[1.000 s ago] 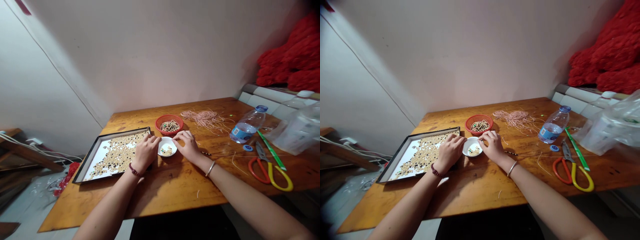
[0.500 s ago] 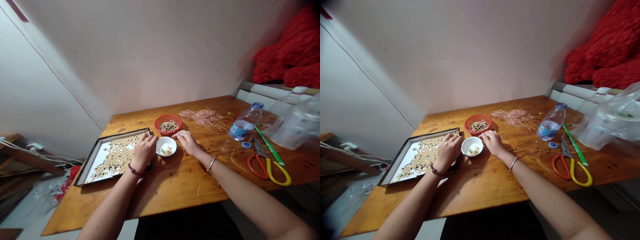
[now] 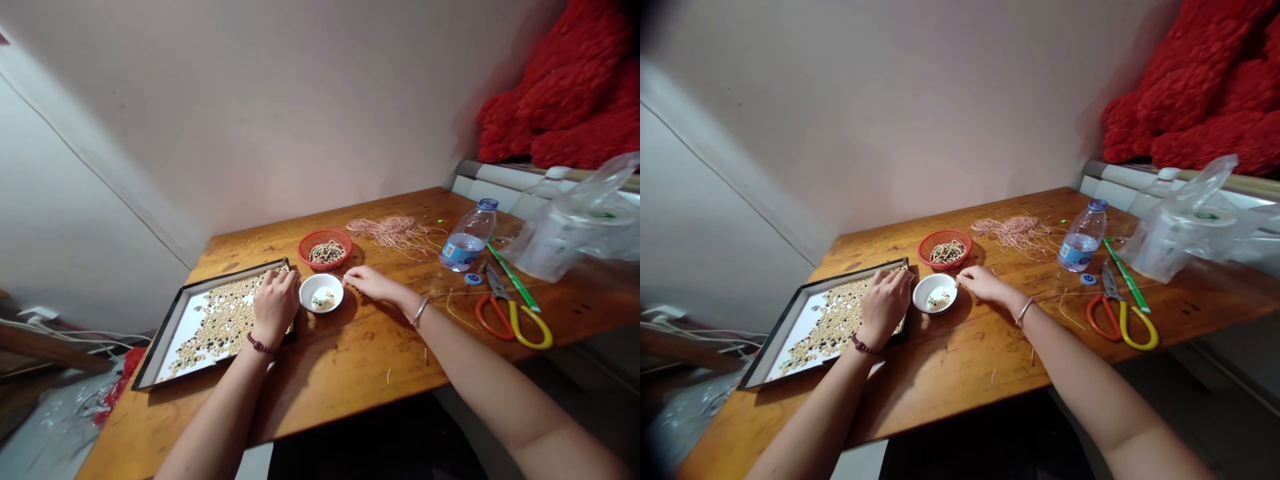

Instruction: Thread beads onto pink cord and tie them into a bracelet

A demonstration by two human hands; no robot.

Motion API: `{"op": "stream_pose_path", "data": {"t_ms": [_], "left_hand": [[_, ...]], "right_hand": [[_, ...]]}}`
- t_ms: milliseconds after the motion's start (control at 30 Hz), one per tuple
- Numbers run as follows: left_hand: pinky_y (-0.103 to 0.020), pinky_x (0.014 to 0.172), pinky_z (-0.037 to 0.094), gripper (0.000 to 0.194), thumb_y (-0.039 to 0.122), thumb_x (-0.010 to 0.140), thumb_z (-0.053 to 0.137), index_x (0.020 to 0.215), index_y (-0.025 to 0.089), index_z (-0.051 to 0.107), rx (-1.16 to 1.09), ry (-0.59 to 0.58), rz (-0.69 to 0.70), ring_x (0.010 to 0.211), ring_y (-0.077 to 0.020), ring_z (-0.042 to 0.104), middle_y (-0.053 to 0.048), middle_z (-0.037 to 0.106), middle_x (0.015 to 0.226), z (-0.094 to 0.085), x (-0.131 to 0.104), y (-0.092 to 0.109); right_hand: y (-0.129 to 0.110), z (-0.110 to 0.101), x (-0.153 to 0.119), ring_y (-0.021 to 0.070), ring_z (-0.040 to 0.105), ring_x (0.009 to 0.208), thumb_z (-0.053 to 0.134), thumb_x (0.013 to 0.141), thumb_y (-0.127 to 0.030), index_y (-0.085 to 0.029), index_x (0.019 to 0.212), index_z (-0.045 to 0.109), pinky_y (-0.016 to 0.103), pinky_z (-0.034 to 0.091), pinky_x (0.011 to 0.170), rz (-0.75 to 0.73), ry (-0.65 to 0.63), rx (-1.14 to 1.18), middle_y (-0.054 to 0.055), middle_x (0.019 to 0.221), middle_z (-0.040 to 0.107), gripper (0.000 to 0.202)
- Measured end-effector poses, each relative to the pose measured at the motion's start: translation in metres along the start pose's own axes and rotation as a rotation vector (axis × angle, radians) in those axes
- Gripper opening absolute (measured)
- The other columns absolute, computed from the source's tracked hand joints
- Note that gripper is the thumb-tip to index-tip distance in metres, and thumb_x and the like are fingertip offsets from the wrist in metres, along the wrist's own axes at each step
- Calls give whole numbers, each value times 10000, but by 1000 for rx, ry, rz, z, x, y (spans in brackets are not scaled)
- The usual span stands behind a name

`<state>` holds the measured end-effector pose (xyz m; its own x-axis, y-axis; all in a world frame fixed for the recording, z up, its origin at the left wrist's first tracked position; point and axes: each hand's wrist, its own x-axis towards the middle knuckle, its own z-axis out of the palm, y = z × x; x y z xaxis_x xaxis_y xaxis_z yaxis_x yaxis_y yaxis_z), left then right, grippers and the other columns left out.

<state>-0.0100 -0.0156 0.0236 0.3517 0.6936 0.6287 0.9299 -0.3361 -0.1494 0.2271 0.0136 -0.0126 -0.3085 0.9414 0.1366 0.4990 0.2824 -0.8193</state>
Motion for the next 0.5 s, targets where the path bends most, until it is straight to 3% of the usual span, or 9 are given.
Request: {"op": "stream_pose_path", "data": {"t_ms": [67, 133, 267, 500], "left_hand": [[-303, 597, 328, 246, 293, 947, 413, 884, 215, 638, -2, -14, -7, 878, -238, 519, -66, 674, 818, 0, 0, 1], [-303, 589, 319, 257, 289, 949, 402, 888, 216, 641, -14, -31, -20, 893, -243, 517, -69, 678, 827, 1, 1, 1], [-301, 578, 302, 255, 295, 946, 404, 883, 221, 640, -36, -33, -55, 896, -250, 515, -68, 685, 842, 2, 1, 2], [-302, 611, 319, 240, 289, 941, 416, 892, 228, 643, -63, 11, -106, 878, -240, 511, -60, 687, 829, 4, 1, 1]], "right_hand": [[3, -11, -2, 116, 547, 525, 475, 882, -344, -152, 824, 687, 223, 413, 496, 101, -146, 42, 30, 700, 641, 292], [6, -21, -4, 97, 519, 474, 511, 862, -394, -143, 852, 677, 207, 389, 442, 158, -206, 65, 30, 698, 618, 301], [10, -35, -6, 100, 522, 502, 530, 850, -400, -143, 847, 679, 210, 401, 473, 179, -218, 21, 36, 704, 617, 297], [18, -42, -7, 138, 591, 591, 530, 825, -258, -137, 788, 698, 228, 414, 546, 304, -223, -176, 73, 766, 693, 211]]}}
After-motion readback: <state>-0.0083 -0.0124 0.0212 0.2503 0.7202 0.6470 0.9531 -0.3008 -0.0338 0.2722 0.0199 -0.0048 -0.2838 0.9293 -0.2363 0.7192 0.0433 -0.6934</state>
